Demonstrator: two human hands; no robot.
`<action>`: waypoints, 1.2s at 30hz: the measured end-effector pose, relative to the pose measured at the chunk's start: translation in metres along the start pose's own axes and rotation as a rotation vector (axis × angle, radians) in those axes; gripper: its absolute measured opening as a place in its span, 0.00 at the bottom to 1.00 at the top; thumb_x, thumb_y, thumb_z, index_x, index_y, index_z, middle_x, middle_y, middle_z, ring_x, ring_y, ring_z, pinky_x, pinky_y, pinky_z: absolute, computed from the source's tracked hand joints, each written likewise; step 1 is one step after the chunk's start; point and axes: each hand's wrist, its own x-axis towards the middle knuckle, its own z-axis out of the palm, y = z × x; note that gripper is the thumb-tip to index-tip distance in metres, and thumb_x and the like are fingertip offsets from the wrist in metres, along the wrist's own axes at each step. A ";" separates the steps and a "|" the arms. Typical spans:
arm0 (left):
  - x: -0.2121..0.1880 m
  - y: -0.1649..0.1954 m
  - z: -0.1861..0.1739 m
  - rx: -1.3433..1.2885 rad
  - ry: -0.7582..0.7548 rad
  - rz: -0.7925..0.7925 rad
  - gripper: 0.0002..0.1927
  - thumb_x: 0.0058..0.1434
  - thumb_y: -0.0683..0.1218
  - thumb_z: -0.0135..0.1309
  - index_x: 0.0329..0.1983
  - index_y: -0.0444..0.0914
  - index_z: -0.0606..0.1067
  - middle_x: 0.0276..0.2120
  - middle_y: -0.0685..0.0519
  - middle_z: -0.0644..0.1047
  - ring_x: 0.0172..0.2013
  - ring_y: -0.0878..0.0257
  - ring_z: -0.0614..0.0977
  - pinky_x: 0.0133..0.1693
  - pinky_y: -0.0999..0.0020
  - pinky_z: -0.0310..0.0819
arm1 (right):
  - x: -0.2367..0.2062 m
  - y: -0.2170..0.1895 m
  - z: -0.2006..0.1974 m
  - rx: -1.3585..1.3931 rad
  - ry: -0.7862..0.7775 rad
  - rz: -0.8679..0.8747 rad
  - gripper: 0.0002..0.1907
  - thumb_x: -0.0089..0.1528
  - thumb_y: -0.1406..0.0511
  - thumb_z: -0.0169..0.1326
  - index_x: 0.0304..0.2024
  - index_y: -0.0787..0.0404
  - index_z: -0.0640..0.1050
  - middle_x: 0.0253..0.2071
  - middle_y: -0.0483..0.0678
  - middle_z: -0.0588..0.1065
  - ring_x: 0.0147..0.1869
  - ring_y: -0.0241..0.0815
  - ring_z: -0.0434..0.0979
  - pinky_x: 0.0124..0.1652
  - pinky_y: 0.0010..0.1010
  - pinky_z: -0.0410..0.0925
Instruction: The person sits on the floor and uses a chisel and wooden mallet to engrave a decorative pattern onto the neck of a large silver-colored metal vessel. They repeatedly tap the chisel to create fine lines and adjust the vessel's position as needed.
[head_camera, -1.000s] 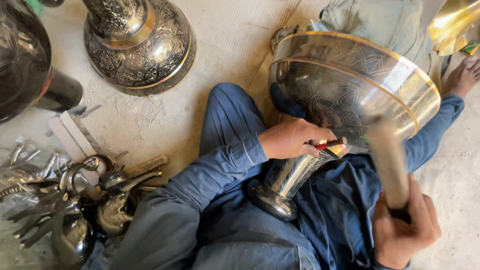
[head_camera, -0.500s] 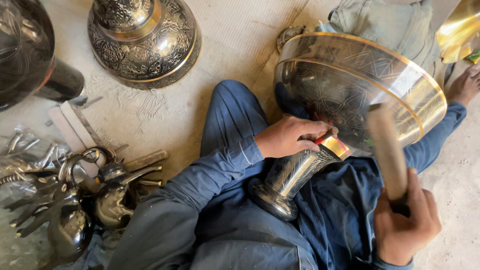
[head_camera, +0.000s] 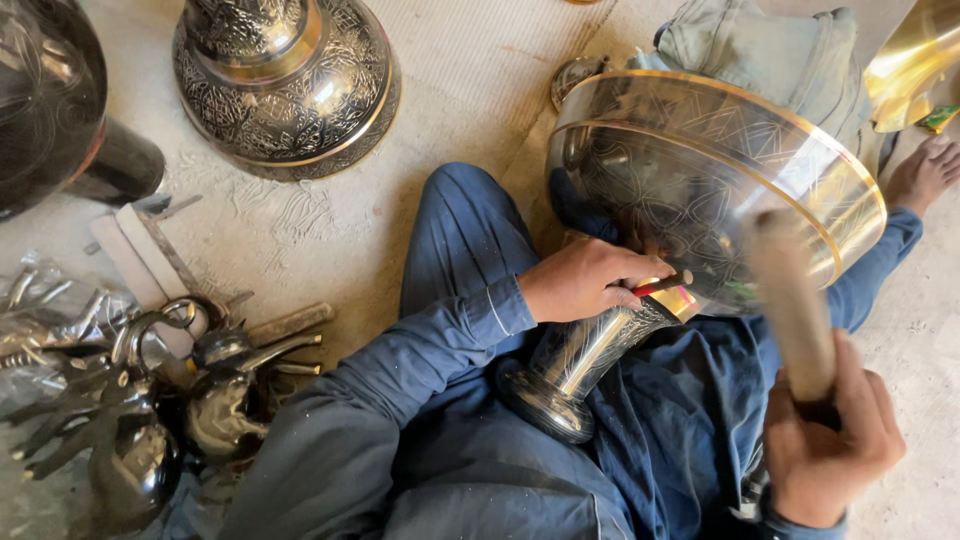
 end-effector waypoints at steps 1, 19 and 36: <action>-0.001 -0.001 0.000 -0.005 0.020 0.007 0.28 0.54 0.43 0.67 0.59 0.39 0.76 0.48 0.44 0.82 0.50 0.49 0.85 0.50 0.61 0.78 | 0.002 -0.001 -0.001 0.004 -0.026 0.002 0.27 0.58 0.78 0.60 0.61 0.65 0.80 0.38 0.54 0.76 0.37 0.45 0.76 0.42 0.31 0.69; -0.033 -0.004 0.013 -0.337 0.367 -0.179 0.22 0.61 0.40 0.64 0.54 0.32 0.69 0.29 0.52 0.77 0.29 0.70 0.81 0.31 0.72 0.75 | 0.097 -0.038 -0.003 -0.305 -0.223 -0.427 0.29 0.55 0.73 0.58 0.58 0.48 0.85 0.33 0.45 0.75 0.34 0.47 0.76 0.37 0.40 0.66; -0.053 -0.018 0.040 -0.628 0.529 -0.200 0.14 0.66 0.36 0.60 0.45 0.35 0.65 0.36 0.51 0.75 0.38 0.67 0.85 0.40 0.71 0.81 | 0.139 -0.107 -0.004 -0.385 -0.332 -0.693 0.29 0.55 0.70 0.56 0.58 0.45 0.83 0.27 0.44 0.72 0.31 0.42 0.74 0.35 0.33 0.65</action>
